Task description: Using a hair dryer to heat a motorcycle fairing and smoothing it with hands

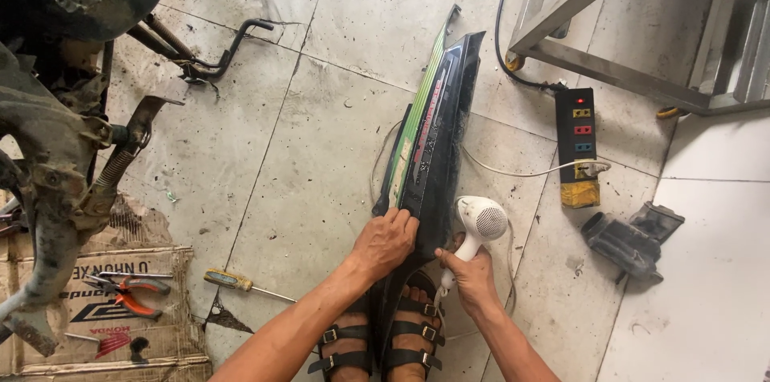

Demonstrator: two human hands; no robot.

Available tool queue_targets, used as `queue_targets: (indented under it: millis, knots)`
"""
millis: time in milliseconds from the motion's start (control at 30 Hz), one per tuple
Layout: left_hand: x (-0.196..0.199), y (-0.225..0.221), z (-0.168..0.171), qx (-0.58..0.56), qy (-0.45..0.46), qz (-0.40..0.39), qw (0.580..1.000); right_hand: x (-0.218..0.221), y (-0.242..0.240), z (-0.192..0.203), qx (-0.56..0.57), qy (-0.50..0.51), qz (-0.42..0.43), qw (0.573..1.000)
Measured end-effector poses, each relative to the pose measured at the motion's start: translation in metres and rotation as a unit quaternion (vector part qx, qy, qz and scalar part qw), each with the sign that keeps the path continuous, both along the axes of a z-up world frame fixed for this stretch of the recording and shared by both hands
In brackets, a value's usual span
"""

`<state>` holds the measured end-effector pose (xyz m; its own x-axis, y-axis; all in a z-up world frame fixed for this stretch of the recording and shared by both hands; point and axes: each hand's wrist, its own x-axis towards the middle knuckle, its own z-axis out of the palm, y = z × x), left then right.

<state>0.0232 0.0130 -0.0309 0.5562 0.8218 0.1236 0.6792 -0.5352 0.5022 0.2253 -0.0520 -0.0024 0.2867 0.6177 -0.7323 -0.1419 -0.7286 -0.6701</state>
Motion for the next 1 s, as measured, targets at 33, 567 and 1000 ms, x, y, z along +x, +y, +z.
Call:
queue_targets:
  millis: [33,567,1000]
  knots:
    - [0.0,-0.001,-0.001,-0.001,0.0,0.0,1.0,0.0,0.0,-0.001,-0.001,0.0,0.0,1.0]
    - [0.006,-0.015,-0.008,-0.028,-0.053,0.073,0.996,-0.005,0.004,0.006,-0.009,-0.004,0.0,1.0]
    - [-0.01,-0.022,0.022,-0.122,-0.153,0.121,0.973,0.006,-0.005,-0.004,0.014,0.007,-0.035,0.999]
